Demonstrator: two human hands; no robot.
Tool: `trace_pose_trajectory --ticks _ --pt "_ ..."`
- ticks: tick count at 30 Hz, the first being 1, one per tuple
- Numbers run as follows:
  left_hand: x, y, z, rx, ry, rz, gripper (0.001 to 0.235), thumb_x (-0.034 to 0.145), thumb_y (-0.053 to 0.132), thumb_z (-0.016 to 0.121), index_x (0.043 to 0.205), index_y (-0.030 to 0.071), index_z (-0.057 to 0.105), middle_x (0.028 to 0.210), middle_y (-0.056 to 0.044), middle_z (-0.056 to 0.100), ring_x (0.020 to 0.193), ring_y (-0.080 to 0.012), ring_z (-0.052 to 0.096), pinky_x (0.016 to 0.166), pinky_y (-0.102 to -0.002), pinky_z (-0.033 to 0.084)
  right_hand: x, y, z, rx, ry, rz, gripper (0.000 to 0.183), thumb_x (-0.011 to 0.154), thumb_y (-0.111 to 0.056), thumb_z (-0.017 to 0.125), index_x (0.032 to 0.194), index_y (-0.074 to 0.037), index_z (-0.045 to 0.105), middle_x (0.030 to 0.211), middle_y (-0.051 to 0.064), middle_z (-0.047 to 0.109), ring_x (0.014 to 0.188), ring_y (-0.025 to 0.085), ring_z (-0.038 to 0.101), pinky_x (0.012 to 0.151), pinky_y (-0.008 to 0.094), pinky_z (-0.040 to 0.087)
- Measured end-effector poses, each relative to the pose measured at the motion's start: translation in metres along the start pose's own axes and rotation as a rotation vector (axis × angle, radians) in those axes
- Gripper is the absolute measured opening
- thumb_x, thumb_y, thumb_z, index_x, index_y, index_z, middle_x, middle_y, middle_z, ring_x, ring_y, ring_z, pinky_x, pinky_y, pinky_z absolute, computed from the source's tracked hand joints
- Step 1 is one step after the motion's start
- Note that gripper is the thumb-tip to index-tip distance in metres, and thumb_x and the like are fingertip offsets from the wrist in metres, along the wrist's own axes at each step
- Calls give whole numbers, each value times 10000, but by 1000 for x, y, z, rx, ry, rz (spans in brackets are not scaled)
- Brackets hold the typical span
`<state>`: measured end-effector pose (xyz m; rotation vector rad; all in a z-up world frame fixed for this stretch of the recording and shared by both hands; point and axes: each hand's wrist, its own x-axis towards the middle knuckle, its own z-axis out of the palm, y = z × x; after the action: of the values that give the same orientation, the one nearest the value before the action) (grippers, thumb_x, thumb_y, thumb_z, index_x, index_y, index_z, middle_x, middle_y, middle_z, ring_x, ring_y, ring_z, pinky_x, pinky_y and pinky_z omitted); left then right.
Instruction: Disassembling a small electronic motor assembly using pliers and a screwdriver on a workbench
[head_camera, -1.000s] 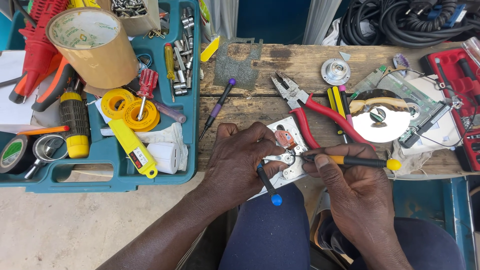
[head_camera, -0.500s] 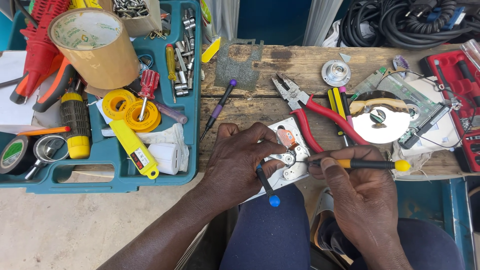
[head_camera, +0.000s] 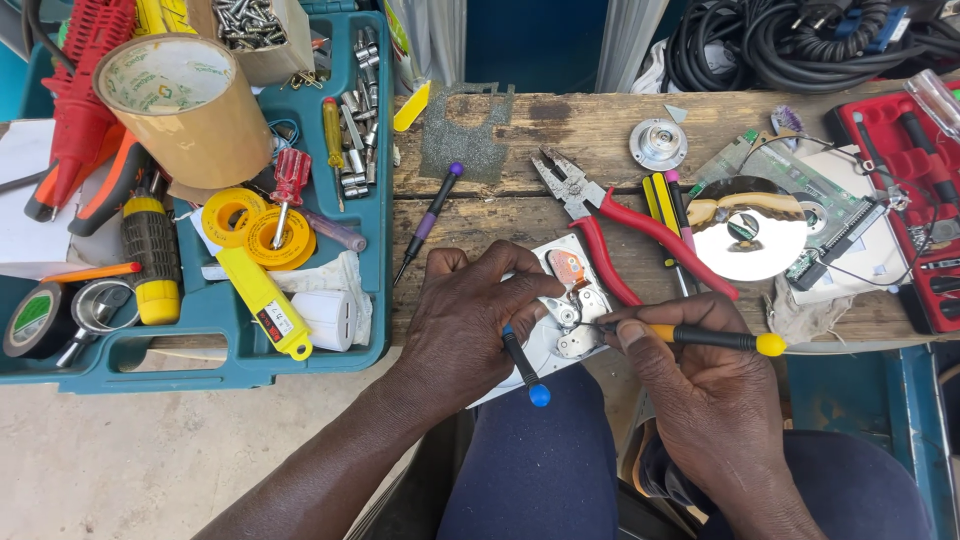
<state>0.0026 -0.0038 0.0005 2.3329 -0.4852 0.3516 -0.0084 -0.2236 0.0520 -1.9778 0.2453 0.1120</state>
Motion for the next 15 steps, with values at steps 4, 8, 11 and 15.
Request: trace_pose_trajectory --ticks 4,8,11,15 --pt "-1 -2 2 2 23 13 332 899 99 704 1188 263 717 1233 72 651 1015 -140 670 858 -438 315 3 3 -2 -30 -81 -38 105 942 -137 778 1006 -79 719 957 46 850 915 102 770 872 247 600" --pt "-3 -2 2 -24 23 5 366 895 89 709 1227 239 739 1222 63 653 1015 -139 668 871 -439 314 -1 -4 0 25 -124 -86 101 952 -104 739 1035 -59 705 1038 72 860 1012 131 793 966 270 613" --pt "-3 -4 2 -28 18 4 372 912 98 713 1254 242 739 1221 58 652 1021 -147 668 890 -444 313 -1 -10 0 -10 -166 -148 102 964 -111 710 1051 -59 705 1086 65 866 1064 133 797 1006 276 603" --pt "-4 -4 1 -40 23 -3 342 933 111 738 1254 230 751 1206 65 655 1000 -144 682 902 -442 304 -4 -12 3 -71 -153 -200 88 972 -103 701 1048 -58 694 1112 57 857 1062 126 792 977 269 605"
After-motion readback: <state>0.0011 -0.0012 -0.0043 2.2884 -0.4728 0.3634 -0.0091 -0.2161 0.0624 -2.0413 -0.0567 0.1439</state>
